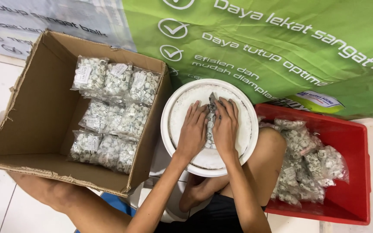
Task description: The person sits on the floor and repeatedly rubs small plastic items with a cloth over a white bucket lid. The person transfers the items from a red bin to a cardboard box after cleaning them.
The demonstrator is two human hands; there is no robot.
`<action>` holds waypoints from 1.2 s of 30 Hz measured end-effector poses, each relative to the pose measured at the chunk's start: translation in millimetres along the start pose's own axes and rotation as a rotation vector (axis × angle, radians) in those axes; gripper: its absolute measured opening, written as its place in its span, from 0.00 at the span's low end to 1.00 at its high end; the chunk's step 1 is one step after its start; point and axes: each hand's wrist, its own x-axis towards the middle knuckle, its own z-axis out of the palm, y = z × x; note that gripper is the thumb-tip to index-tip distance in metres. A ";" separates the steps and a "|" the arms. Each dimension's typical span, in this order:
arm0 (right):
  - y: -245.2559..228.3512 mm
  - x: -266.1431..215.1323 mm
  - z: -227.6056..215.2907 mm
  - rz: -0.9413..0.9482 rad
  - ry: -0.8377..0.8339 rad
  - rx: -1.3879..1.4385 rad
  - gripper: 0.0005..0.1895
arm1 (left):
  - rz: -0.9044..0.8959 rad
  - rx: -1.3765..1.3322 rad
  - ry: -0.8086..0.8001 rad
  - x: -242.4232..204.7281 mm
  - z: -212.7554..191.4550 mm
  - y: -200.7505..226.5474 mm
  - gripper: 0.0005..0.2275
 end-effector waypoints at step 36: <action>-13.3 -10.8 6.1 0.054 0.070 -0.002 0.16 | -0.075 -0.028 -0.027 4.4 -13.7 7.9 0.16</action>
